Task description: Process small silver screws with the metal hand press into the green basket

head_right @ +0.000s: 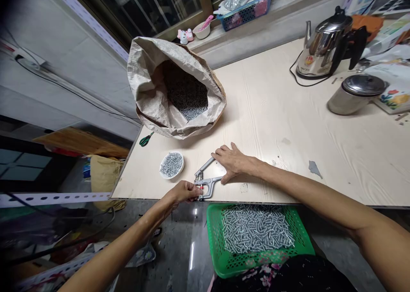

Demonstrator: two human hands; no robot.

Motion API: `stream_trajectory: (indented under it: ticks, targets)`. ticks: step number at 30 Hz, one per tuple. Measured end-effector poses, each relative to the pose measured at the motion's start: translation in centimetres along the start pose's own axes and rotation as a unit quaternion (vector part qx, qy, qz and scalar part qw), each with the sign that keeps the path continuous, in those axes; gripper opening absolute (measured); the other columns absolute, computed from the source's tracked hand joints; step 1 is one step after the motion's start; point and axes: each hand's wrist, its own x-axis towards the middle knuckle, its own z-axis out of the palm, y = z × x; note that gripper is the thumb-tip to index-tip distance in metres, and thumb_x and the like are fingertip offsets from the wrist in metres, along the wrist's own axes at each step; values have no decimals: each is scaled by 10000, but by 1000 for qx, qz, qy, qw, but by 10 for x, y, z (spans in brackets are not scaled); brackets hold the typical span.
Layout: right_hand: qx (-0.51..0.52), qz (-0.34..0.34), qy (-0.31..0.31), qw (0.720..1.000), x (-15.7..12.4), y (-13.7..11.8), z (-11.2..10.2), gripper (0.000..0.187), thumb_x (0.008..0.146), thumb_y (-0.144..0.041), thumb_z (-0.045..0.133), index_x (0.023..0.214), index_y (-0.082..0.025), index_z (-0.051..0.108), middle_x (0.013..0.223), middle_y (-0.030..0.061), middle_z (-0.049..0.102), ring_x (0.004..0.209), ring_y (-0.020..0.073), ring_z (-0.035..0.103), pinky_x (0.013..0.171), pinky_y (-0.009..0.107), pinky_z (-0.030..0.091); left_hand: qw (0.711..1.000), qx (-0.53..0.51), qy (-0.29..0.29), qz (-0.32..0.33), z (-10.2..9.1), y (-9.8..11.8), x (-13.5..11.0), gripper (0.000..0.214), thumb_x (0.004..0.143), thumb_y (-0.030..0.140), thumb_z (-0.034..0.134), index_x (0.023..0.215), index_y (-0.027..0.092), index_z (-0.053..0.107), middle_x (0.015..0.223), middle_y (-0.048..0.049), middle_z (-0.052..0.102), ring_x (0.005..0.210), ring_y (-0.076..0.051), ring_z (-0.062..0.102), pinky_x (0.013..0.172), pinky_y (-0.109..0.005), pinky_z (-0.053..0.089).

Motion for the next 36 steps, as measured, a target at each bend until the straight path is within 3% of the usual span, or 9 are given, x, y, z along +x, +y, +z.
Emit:
stream_trajectory:
  ticks: [5, 9, 11, 14, 18, 23, 29, 33, 36]
  targets:
    - [-24, 13, 1, 1000, -5, -7, -2, 725, 552, -596, 776, 1086, -155, 560, 1028, 103, 575, 937, 270, 461, 824, 433, 347, 1000, -4, 0, -4, -1, -1, 2, 500, 451, 595, 747, 469, 157, 508, 446, 44, 483, 436, -74, 394, 463, -226, 324]
    - [-15, 22, 10, 1000, -9, -12, 1, 560, 604, -512, 796, 993, -178, 571, 981, 77, 571, 896, 241, 466, 733, 356, 358, 994, 89, 57, 12, 6, 1, -7, 400, 645, 496, 690, 505, 151, 545, 477, 31, 492, 478, -103, 450, 507, -241, 351]
    - [-4, 24, 25, 999, -11, -14, 4, 460, 650, -445, 792, 957, -190, 565, 957, 62, 570, 883, 227, 469, 695, 333, 356, 966, 192, 155, 79, 16, 6, -14, 287, 744, 387, 645, 591, 148, 603, 596, -7, 560, 600, -145, 534, 584, -261, 400]
    - [0, 28, 38, 999, -13, -19, 8, 409, 672, -388, 792, 943, -188, 560, 942, 55, 566, 878, 218, 471, 681, 325, 364, 887, 305, 258, 233, 33, 21, -17, 175, 773, 277, 656, 903, 160, 651, 975, -86, 623, 939, -224, 564, 783, -330, 458]
    - [-4, 44, 24, 999, -17, -21, 5, 504, 636, -405, 812, 996, -149, 570, 954, 85, 569, 882, 229, 479, 708, 339, 400, 838, 365, 201, 354, 41, 41, 4, 538, 745, 257, 711, 1230, 176, 493, 1274, -127, 523, 1150, -262, 475, 946, -412, 431]
    - [-11, 65, -1, 998, -27, -20, -8, 541, 624, -374, 817, 1043, -134, 572, 990, 107, 573, 875, 233, 491, 723, 346, 419, 820, 409, 150, 370, 32, 48, 24, 510, 753, 265, 713, 1204, 175, 493, 1158, -104, 571, 1068, -260, 504, 907, -412, 448]
    - [-41, 69, -1, 997, -26, -24, 4, 81, 878, -209, 557, 875, -145, 607, 877, 78, 596, 824, 195, 494, 707, 323, 381, 833, 354, 194, 378, 40, 42, 26, 127, 863, 252, 583, 969, 182, 594, 947, -65, 609, 939, -223, 524, 804, -360, 461]
    - [-46, 63, 16, 997, -23, -23, 13, 135, 906, -212, 514, 815, -164, 602, 825, 61, 603, 785, 187, 487, 689, 319, 365, 830, 362, 215, 365, 45, 41, 29, 91, 882, 250, 554, 855, 184, 612, 854, -56, 617, 888, -212, 537, 765, -339, 471]
    - [-54, 68, 33, 996, -25, -17, 7, 159, 837, -292, 628, 917, -157, 603, 918, 75, 604, 837, 206, 487, 698, 319, 371, 818, 353, 265, 368, 54, 34, 28, 165, 874, 233, 566, 1025, 175, 596, 1050, -95, 624, 1018, -235, 545, 848, -384, 486]
